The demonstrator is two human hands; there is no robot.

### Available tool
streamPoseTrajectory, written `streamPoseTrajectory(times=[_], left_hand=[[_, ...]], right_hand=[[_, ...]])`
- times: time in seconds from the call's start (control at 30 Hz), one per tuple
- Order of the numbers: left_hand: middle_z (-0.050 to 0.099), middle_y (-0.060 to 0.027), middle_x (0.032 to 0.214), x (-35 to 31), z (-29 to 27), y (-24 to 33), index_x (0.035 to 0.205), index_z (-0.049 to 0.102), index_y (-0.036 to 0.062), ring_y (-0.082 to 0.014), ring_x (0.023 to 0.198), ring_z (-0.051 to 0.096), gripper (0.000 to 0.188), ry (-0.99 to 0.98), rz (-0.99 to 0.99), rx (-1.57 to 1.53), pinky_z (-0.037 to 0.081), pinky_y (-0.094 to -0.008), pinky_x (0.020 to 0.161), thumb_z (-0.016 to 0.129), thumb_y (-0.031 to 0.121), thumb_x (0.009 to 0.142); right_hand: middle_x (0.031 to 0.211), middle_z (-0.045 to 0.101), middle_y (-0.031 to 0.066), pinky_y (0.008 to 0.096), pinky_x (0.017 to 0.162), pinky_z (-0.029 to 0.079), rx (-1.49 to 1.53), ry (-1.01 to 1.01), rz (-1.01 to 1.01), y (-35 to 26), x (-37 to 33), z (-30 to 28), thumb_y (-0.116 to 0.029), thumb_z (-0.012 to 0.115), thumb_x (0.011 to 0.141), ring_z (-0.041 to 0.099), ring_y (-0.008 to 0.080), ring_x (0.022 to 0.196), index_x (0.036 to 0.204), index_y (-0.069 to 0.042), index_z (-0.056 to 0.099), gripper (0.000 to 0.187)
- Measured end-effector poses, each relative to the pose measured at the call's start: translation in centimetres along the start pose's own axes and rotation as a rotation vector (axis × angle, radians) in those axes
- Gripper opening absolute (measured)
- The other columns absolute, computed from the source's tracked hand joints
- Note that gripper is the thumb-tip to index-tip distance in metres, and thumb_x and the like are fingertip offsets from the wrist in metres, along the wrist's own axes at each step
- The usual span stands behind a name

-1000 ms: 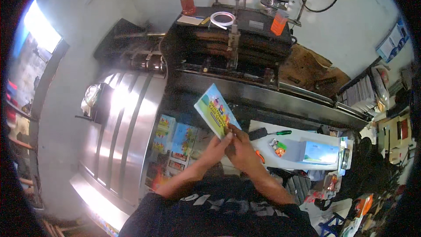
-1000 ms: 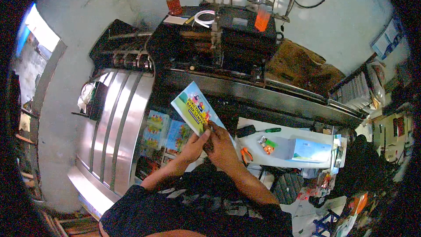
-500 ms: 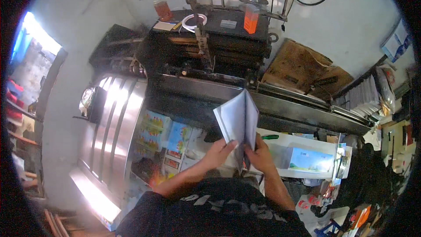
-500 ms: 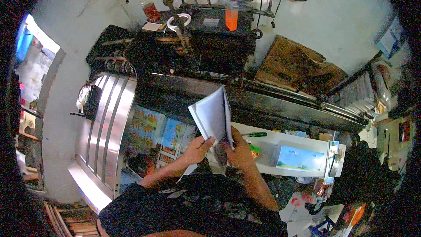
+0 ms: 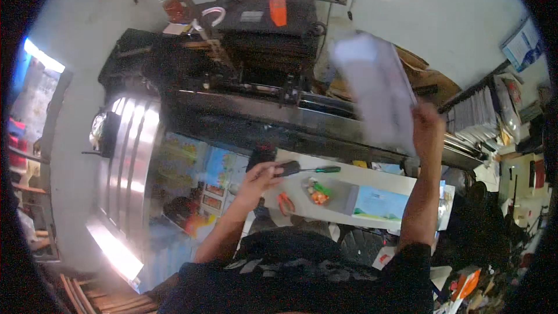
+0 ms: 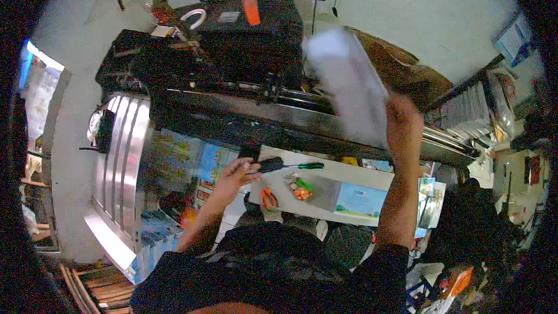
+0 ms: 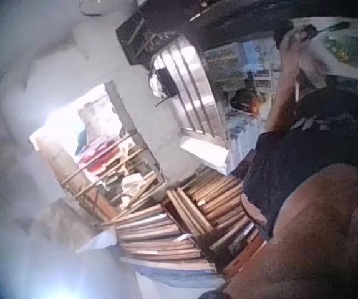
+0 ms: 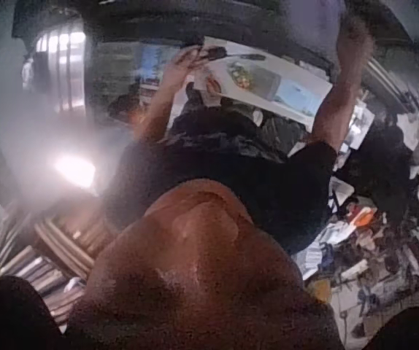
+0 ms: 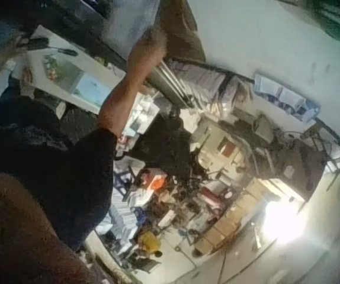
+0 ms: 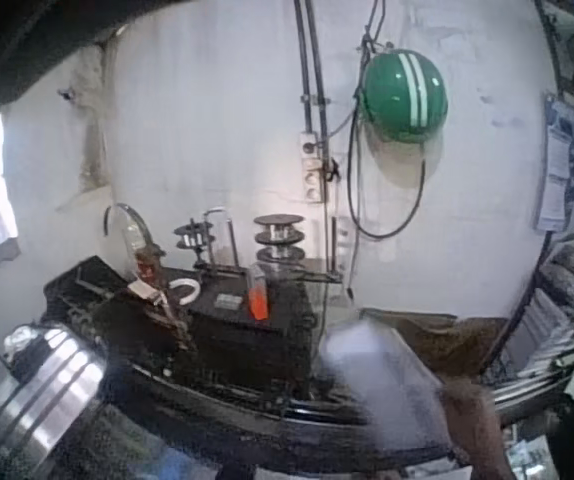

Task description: The person aligns printed booklet sheets with covers, adjusts the binding machine using a screwdriver, and inserts paper sheets into covers before placing the assembled booklets onto the machine track.

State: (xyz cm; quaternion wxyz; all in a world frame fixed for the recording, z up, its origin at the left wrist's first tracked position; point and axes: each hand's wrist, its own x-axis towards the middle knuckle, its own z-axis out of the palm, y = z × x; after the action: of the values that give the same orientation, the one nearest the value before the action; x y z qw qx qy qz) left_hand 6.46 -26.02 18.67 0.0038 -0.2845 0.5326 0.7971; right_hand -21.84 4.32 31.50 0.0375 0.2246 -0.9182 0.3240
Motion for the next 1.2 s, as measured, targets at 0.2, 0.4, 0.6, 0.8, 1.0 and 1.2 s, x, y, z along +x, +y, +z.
streamPoseTrajectory(times=[0.2,0.4,0.6,0.8,1.0,1.2], left_hand=[[0.063,-0.0128,0.114,-1.0,-1.6,-2.0,0.121,0.053,0.0002,-0.0219,0.097,0.065,0.037,0.175,-0.080,-0.017,0.051,-0.0350,0.086,0.057,0.027,0.096],[0.066,-0.0111,0.112,-2.3,-4.2,-3.6,0.122,0.052,0.0036,-0.0220,0.095,0.066,0.038,0.241,-0.033,0.086,0.052,-0.0321,0.081,0.057,0.030,0.096],[0.066,-0.0081,0.112,-4.1,-5.5,-4.0,0.122,0.053,0.0052,-0.0184,0.099,0.064,0.040,0.341,-0.114,0.114,0.048,-0.0338,0.084,0.060,0.034,0.094],[0.066,-0.0078,0.109,-3.2,-4.8,-3.7,0.122,0.055,0.0022,-0.0184,0.096,0.063,0.037,0.297,-0.087,0.151,0.047,-0.0313,0.082,0.058,0.027,0.094],[0.065,-0.0068,0.103,-3.3,-5.9,-4.0,0.120,0.057,0.0015,-0.0169,0.094,0.064,0.037,0.313,-0.027,0.194,0.047,-0.0307,0.081,0.060,0.026,0.093],[0.065,-0.0089,0.110,-4.8,-8.3,-4.4,0.123,0.054,0.0029,-0.0195,0.096,0.064,0.041,0.313,-0.090,0.219,0.050,-0.0332,0.083,0.060,0.031,0.095]], right_hand=[[0.115,0.059,0.0143,0.0490,0.090,0.048,-0.438,0.188,-0.387,6.5,-0.3,11.3,-0.011,0.062,0.080,0.057,0.0385,0.106,0.112,-0.012,0.063,0.032],[0.124,0.053,0.0165,0.0486,0.090,0.048,-0.273,0.083,-0.381,12.3,-5.0,19.1,-0.012,0.066,0.076,0.053,0.0393,0.111,0.125,-0.016,0.057,0.050],[0.126,0.050,0.0185,0.0485,0.096,0.044,-0.291,-0.149,-0.103,11.6,-4.8,18.4,-0.010,0.071,0.074,0.048,0.0390,0.119,0.127,-0.011,0.053,0.056],[0.146,0.038,0.0163,0.0529,0.110,0.026,-0.445,0.091,-0.202,12.4,-1.1,16.2,-0.024,0.064,0.085,0.035,0.0353,0.135,0.140,-0.014,0.041,0.061],[0.147,0.038,0.0119,0.0539,0.114,0.017,-0.585,-0.136,0.082,14.8,0.0,14.1,-0.039,0.061,0.088,0.033,0.0291,0.138,0.144,-0.017,0.038,0.065],[0.143,0.043,0.0140,0.0537,0.112,0.024,-0.579,-0.127,0.079,16.1,0.0,13.9,-0.043,0.062,0.087,0.038,0.0324,0.134,0.143,-0.014,0.040,0.067]])
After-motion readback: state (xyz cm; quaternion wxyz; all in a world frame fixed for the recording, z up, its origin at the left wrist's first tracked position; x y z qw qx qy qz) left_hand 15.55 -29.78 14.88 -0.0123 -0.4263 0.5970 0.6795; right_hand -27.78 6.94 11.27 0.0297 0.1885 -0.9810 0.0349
